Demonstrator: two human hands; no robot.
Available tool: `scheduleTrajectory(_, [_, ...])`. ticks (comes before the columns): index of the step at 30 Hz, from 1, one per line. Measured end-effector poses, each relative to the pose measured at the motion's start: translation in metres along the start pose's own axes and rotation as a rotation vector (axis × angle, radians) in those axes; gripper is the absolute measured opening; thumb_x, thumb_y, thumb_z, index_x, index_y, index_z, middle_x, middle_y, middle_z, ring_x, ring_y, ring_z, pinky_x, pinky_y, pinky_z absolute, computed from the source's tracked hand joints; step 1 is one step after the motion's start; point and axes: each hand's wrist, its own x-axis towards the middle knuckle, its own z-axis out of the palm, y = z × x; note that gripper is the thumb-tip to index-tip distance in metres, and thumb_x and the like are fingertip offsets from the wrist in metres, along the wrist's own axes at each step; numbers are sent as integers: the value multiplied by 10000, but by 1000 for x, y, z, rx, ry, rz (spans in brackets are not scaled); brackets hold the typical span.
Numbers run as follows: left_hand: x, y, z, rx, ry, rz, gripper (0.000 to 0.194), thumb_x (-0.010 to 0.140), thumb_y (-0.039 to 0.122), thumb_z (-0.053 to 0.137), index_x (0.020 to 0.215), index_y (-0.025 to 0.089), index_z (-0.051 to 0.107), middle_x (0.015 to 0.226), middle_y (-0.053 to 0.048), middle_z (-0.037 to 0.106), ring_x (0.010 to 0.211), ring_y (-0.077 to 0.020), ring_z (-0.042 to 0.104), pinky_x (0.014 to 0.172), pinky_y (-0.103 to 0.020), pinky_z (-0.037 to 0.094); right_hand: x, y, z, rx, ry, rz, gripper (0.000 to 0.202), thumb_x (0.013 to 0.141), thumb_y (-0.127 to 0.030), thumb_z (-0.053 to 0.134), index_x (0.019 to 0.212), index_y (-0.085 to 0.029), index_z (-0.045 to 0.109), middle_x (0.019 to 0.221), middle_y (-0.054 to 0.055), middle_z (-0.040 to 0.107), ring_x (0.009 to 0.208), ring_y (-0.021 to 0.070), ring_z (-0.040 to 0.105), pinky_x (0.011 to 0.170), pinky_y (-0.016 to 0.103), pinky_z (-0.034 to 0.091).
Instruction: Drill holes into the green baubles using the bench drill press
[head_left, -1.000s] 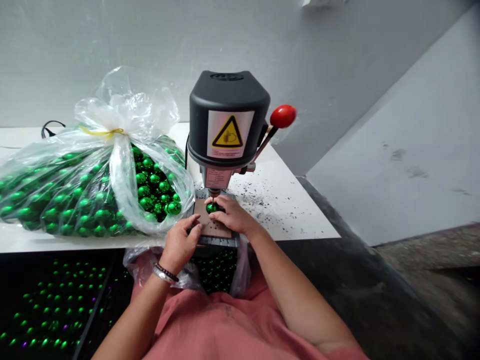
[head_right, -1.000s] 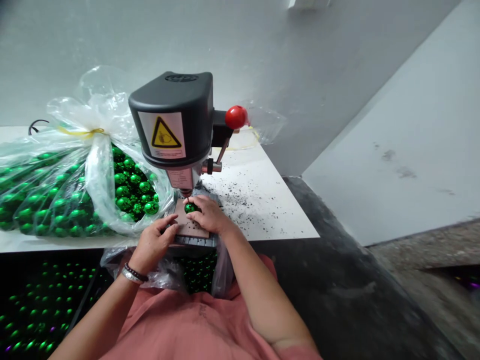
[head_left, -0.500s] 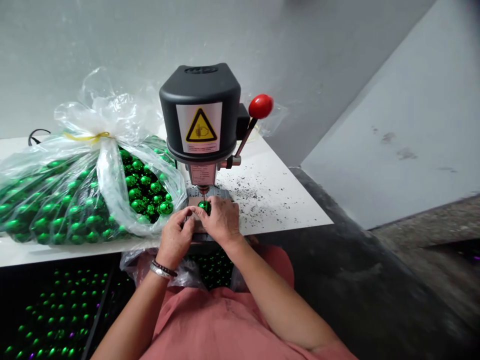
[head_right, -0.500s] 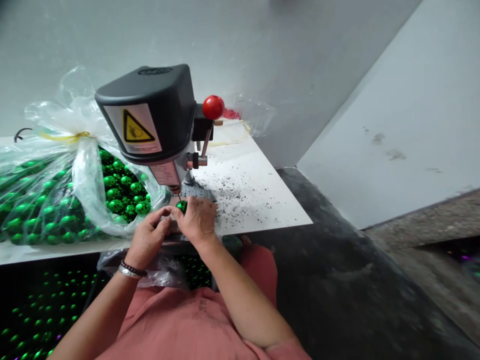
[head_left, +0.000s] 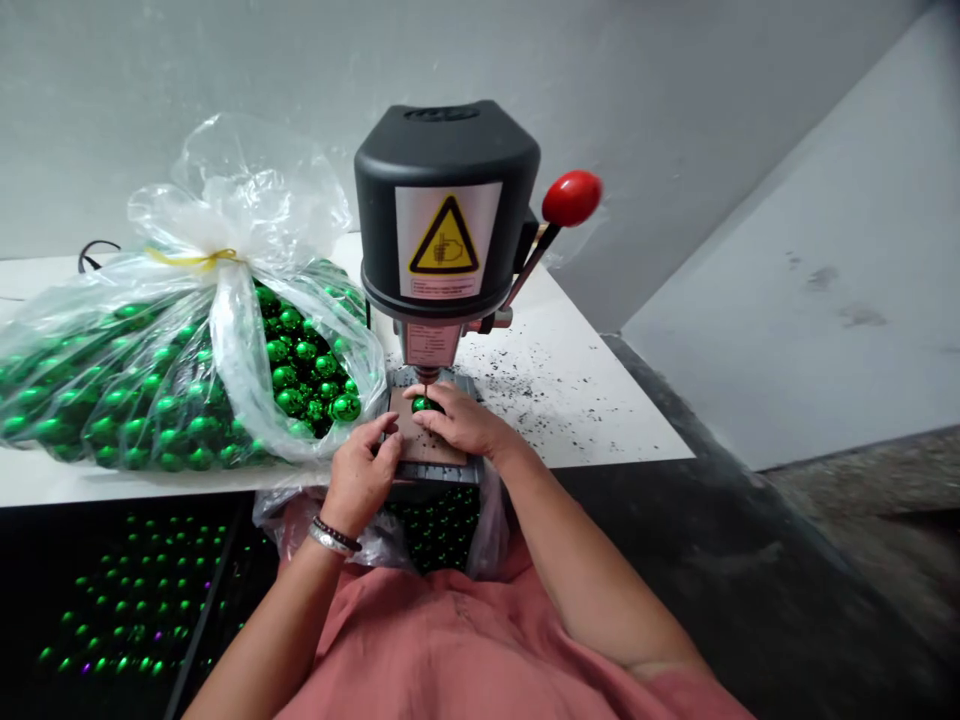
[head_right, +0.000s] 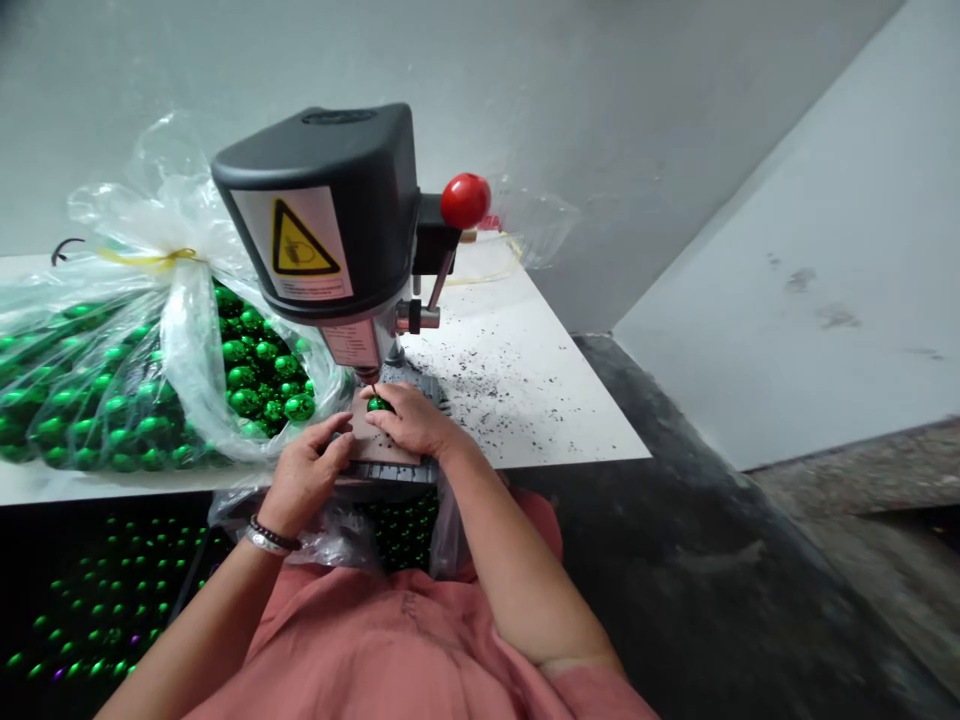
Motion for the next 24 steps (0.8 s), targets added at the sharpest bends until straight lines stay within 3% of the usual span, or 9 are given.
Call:
scheduleTrajectory(3, [4,3,3,20,45,76,367,803,269,486,1111,116,614,1066,-113,653,990,-199,591,912,-359,454,-2,-2,6,-25,22,30,278,831,-338,476,1068,-228,572,1041,6,634,966,130,548,861,261,397])
scheduleTrajectory(7, [12,10,7,29,82,168,338,816,241,456,1085,127,627,1128,-111,632,1070,-201,562,968,-360,423,-12,-11,28,-164,209,209,358,804,-455,470,941,-151,602,911,104,635,937,233,521,838,376,358])
scheduleTrajectory(10, [14,15,8,5,45,141,354,830,255,436,1102,121,619,1145,-111,627,1074,-196,560,975,-350,413,-19,-16,43,-249,314,290,416,807,-509,432,859,-133,602,875,140,623,932,275,498,820,418,325])
scheduleTrajectory(15, [4,19,3,-82,-6,-17,402,810,309,482,1128,98,606,1100,-124,633,966,-205,586,871,-332,449,-28,-16,45,-278,411,296,400,773,-534,498,901,-167,591,881,92,634,876,229,506,792,367,332])
scheduleTrajectory(17, [-4,22,-1,-196,-89,-141,451,807,356,500,1172,104,580,909,-91,666,784,-173,596,727,-295,467,-35,-19,40,-272,436,257,415,759,-544,517,937,-176,588,884,78,639,869,215,510,795,354,343])
scheduleTrajectory(20, [-17,27,-6,-506,-274,-293,531,782,410,555,1223,114,538,641,-11,597,597,-119,536,569,-225,402,-48,-27,31,-250,434,146,420,769,-532,516,976,-174,591,882,59,649,843,186,520,799,327,368])
scheduleTrajectory(24, [-31,29,-9,-941,-518,-396,550,749,420,613,1202,117,540,641,3,561,508,-74,498,481,-181,325,-67,-40,21,-228,425,-24,441,776,-512,523,1041,-165,587,862,46,648,808,163,509,785,308,402])
